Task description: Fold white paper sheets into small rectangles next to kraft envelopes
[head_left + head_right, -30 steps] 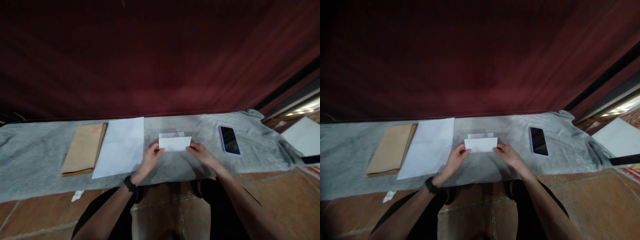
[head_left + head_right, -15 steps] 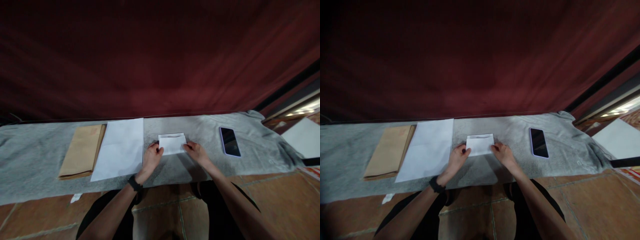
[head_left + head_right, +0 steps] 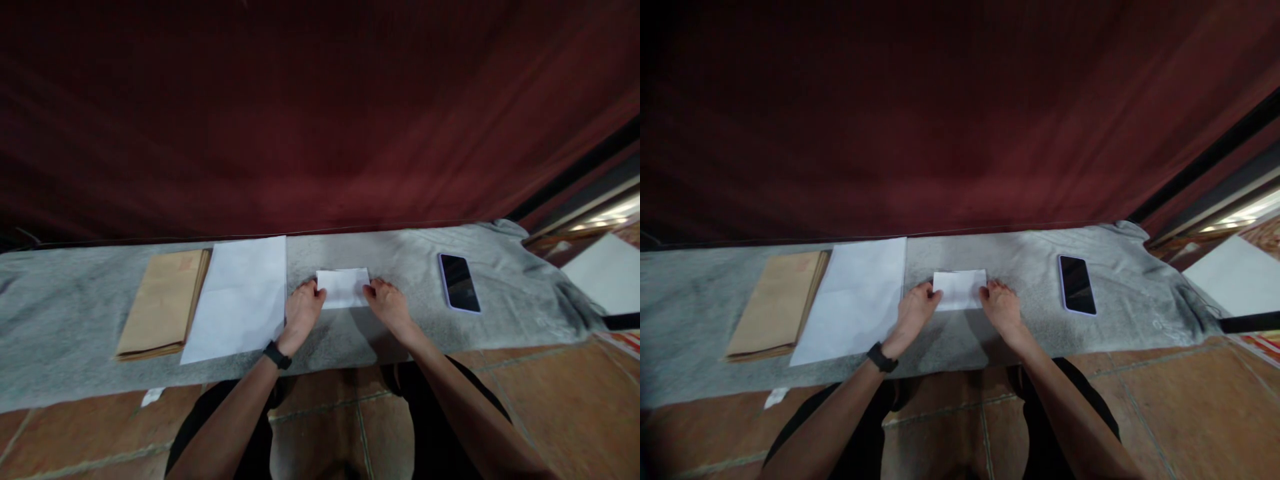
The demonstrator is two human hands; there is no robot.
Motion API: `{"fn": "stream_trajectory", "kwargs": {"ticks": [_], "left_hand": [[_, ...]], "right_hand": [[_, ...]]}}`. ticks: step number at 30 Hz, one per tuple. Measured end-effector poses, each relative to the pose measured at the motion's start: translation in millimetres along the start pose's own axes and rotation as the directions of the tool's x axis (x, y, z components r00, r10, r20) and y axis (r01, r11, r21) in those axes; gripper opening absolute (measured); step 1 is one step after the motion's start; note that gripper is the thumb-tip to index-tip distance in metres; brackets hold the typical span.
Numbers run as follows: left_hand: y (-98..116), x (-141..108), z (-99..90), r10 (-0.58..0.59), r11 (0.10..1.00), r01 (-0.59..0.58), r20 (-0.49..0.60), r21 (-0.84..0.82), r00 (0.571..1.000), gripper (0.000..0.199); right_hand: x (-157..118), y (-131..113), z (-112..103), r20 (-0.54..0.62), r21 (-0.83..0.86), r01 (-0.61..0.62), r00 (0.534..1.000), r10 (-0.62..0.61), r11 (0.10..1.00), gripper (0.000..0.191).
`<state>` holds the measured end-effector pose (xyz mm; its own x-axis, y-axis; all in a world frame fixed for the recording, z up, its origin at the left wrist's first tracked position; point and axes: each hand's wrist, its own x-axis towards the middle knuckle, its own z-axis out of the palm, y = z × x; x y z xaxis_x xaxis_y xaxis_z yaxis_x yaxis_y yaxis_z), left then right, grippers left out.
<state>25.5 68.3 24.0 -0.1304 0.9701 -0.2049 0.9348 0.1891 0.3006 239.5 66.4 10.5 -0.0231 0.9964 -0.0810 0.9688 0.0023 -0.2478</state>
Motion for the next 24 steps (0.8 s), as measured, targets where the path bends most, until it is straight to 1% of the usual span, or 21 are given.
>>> {"fn": "stream_trajectory", "kwargs": {"ticks": [6,14,19,24], "left_hand": [[2.3,4.4,-4.1,-0.020,1.000,0.019,0.007,0.018,1.000,0.026],[2.4,7.5,-3.6,-0.041,0.999,0.041,0.028,0.003,0.999,0.025],[1.6,7.4,-3.2,-0.026,1.000,0.026,0.035,-0.004,0.999,0.026],[3.2,6.6,-5.4,-0.024,1.000,0.024,0.043,0.006,0.999,0.027]], "right_hand": [[1.3,-0.2,3.2,-0.055,-0.043,0.019,0.998,-0.022,0.999,0.026],[4.8,1.5,1.4,-0.013,-0.050,0.017,1.000,-0.018,0.999,0.026],[4.6,0.9,-2.3,0.007,-0.038,0.001,1.000,-0.001,0.999,0.027],[4.1,-0.7,-2.5,0.015,-0.032,0.012,1.000,-0.011,0.999,0.028]]}}
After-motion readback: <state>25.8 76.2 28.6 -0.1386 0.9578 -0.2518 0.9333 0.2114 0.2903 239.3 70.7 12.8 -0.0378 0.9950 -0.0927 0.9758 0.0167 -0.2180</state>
